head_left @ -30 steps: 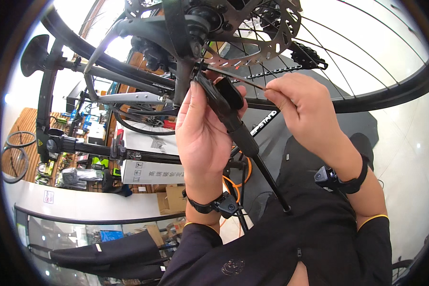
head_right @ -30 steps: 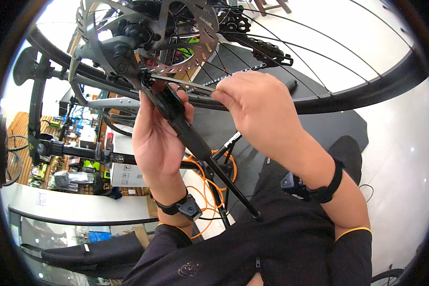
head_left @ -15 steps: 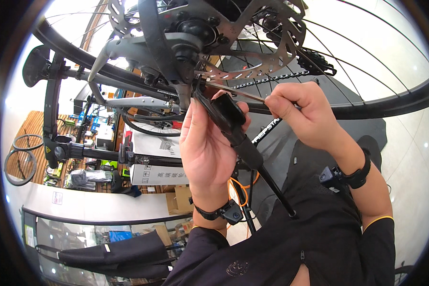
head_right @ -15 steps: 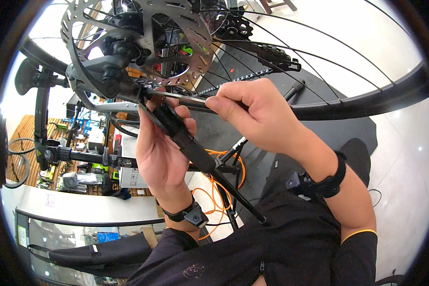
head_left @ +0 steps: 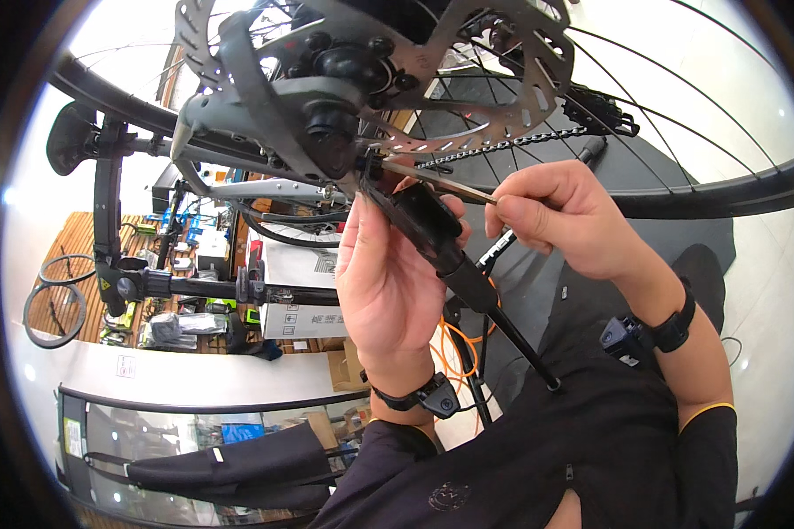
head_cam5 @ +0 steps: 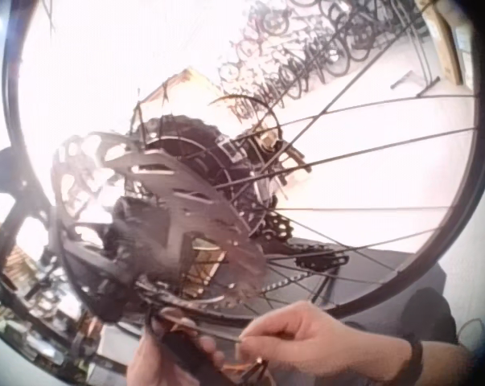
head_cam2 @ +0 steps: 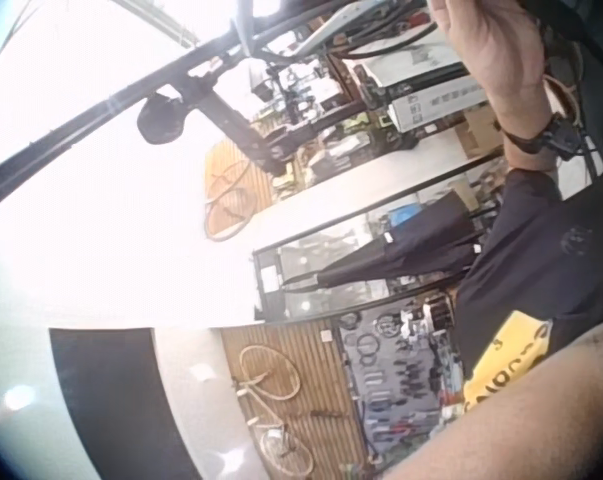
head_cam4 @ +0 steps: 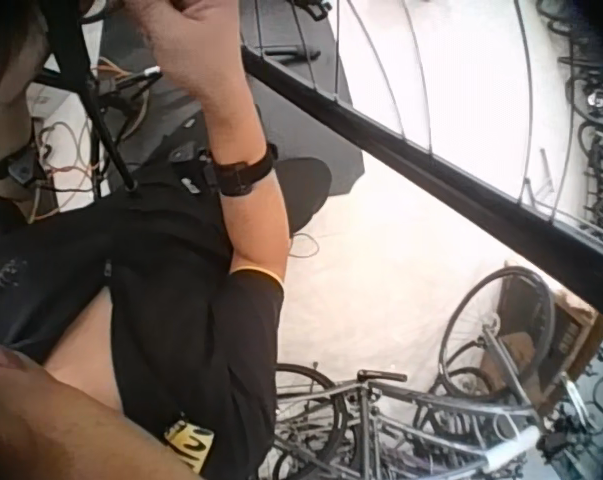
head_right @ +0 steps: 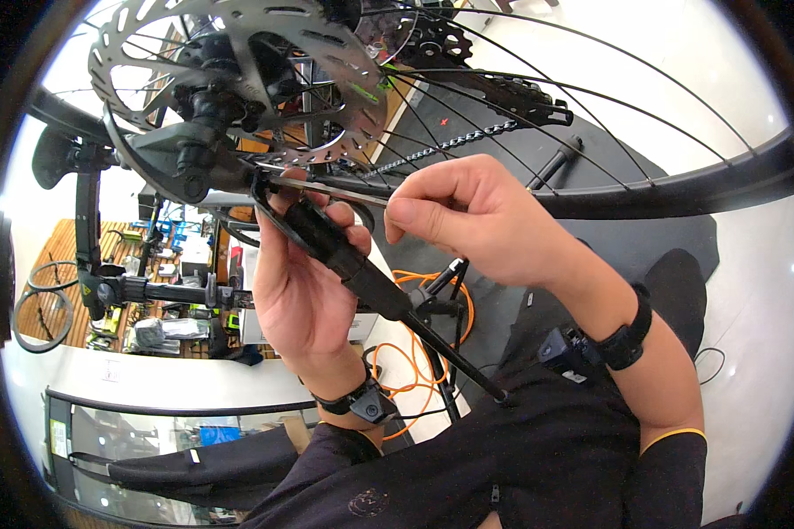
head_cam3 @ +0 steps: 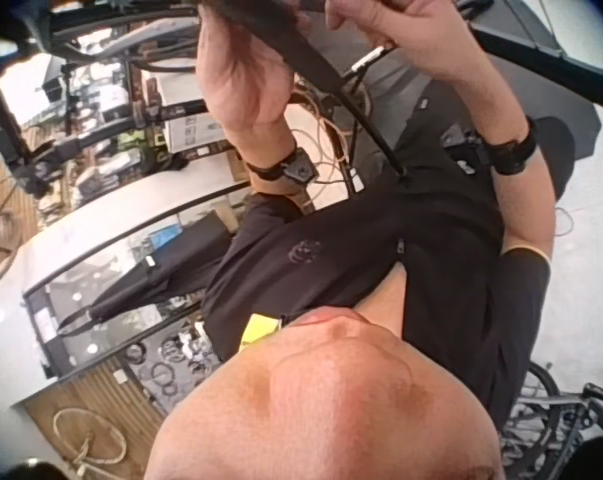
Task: The person installs a kickstand onto the rear chainstay of a bicycle by positioning the stand and using a hex key to tighten the mounting bolt.
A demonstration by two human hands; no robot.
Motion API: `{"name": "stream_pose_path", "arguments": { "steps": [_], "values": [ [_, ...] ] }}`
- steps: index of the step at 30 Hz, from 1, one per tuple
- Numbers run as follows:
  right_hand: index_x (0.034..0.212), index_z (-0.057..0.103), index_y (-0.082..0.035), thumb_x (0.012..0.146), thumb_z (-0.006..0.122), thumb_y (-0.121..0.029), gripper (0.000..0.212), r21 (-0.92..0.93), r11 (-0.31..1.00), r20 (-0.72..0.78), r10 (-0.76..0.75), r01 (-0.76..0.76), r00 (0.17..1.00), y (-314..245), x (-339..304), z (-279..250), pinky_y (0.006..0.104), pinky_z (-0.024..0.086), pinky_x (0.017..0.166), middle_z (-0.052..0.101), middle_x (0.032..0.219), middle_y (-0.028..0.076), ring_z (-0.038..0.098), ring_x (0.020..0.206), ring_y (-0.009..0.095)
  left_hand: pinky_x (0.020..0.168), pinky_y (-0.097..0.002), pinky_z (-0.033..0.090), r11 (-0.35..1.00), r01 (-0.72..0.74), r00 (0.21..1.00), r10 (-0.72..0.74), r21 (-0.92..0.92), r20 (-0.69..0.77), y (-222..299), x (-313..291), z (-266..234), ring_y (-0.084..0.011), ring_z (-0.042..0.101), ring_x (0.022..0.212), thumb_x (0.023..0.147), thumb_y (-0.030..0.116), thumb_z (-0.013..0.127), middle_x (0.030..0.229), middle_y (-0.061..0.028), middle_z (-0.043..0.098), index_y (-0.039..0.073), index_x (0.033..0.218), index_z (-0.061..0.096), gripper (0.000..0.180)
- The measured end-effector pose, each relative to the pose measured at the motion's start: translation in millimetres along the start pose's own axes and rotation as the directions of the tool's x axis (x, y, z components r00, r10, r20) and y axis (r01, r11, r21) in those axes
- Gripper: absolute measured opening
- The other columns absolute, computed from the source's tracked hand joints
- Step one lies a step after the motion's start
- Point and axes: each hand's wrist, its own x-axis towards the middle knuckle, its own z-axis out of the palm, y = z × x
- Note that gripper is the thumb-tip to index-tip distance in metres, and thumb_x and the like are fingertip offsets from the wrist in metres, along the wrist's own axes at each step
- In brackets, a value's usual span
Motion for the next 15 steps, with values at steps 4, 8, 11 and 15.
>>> {"name": "stream_pose_path", "arguments": {
  "steps": [4,8,11,15],
  "values": [
    [0.085,0.066,0.002,0.095,0.059,-0.014,0.020,-0.003,1.000,-0.074,0.009,-0.010,0.997,-13,-9,13,0.0196,0.037,0.058,0.057,0.071,-0.005,0.045,0.065,0.002,0.090,-0.0404,0.044,0.999,0.013,0.999,-0.012,0.030,-0.033,2,0,1,-0.0256,0.053,0.107,0.103,0.031,0.041,0.119,-0.0128,0.059,0.006,0.141,0.038,0.045],
    [0.084,0.066,0.002,0.095,0.059,-0.014,0.020,-0.088,0.991,-0.113,-0.110,0.101,0.987,-4,-7,13,0.0199,0.037,0.057,0.057,0.069,-0.004,0.044,0.065,0.002,0.090,-0.0387,0.041,0.999,0.037,0.999,-0.037,0.001,-0.015,2,2,0,-0.0241,0.050,0.106,0.103,0.031,0.042,0.120,-0.0120,0.056,0.007,0.140,0.040,0.044],
    [0.084,0.066,0.002,0.095,0.059,-0.015,0.022,-0.377,0.903,-0.136,-0.273,0.205,0.952,-4,-5,10,0.0211,0.036,0.055,0.055,0.066,-0.004,0.044,0.063,0.003,0.090,-0.0380,0.039,0.999,0.032,0.999,-0.032,-0.024,0.008,-1,3,-1,-0.0229,0.048,0.106,0.103,0.031,0.043,0.120,-0.0116,0.054,0.009,0.139,0.042,0.043],
    [0.082,0.064,0.002,0.096,0.058,-0.018,0.026,-0.034,0.999,0.059,-0.034,0.036,0.998,-4,4,-2,0.0216,0.028,0.044,0.044,0.057,-0.006,0.035,0.051,0.003,0.091,-0.0389,0.039,1.000,0.005,0.999,-0.006,-0.018,-0.037,-3,3,1,-0.0229,0.048,0.106,0.102,0.032,0.043,0.121,-0.0117,0.054,0.010,0.139,0.042,0.043]
  ]
}}
